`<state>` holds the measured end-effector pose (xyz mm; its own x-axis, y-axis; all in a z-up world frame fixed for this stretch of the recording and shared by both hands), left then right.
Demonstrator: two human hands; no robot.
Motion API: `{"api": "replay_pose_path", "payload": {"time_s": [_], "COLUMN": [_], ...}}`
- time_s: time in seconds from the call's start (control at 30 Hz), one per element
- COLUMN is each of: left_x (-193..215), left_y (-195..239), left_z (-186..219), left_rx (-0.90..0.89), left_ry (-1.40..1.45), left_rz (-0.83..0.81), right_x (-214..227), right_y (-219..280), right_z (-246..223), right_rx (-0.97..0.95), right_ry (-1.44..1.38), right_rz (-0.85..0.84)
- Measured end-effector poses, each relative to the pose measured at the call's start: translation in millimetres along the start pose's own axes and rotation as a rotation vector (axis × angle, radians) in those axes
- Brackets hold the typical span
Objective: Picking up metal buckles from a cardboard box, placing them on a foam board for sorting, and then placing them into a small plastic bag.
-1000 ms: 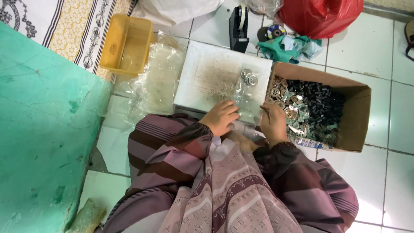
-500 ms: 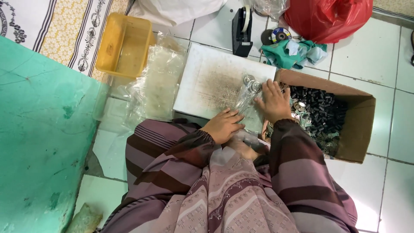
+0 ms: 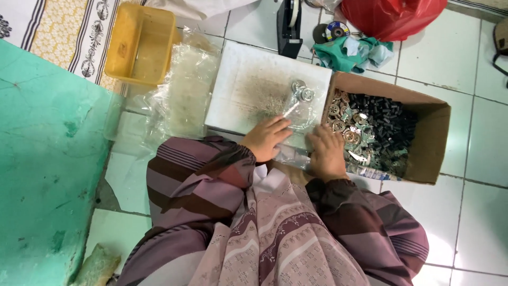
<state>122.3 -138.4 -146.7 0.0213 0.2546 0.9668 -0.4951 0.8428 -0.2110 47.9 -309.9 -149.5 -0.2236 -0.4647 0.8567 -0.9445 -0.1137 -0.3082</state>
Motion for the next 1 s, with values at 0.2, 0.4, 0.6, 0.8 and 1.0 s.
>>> {"api": "replay_pose_path", "payload": {"time_s": [0.2,0.4,0.6,0.8,1.0], "left_x": [18,52,24,9,13], "left_y": [2,17,18,10,7], "left_z": [6,27,8,-15,-16], "left_rx": [0.002,0.014,0.134,0.383,0.514], "left_ry": [-0.094,-0.118,0.121,0.208,0.248], "left_rz": [0.043,0.14,0.293,0.211,0.033], "right_x": [-22,-8,-13,-26,-7], "right_y": [19,20,24,13,0], "right_z": [8,4,14,44,15], "right_rx": [0.038,0.098,-0.276,-0.632,-0.794], "right_ry": [-0.047,-0.274,-0.386,-0.451,-0.698], "right_rz": [-0.12,0.133,0.187,0.188,0.202]}}
Point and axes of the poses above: each hand's wrist, its own y-axis away from the middle knuckle, its own x-axis out of the back of the hand, z = x × y, the point moved 8 cm from there along -y, towards the middle knuckle, and after that the axes turned 15 degrees about -y, right-handed, at the moved point
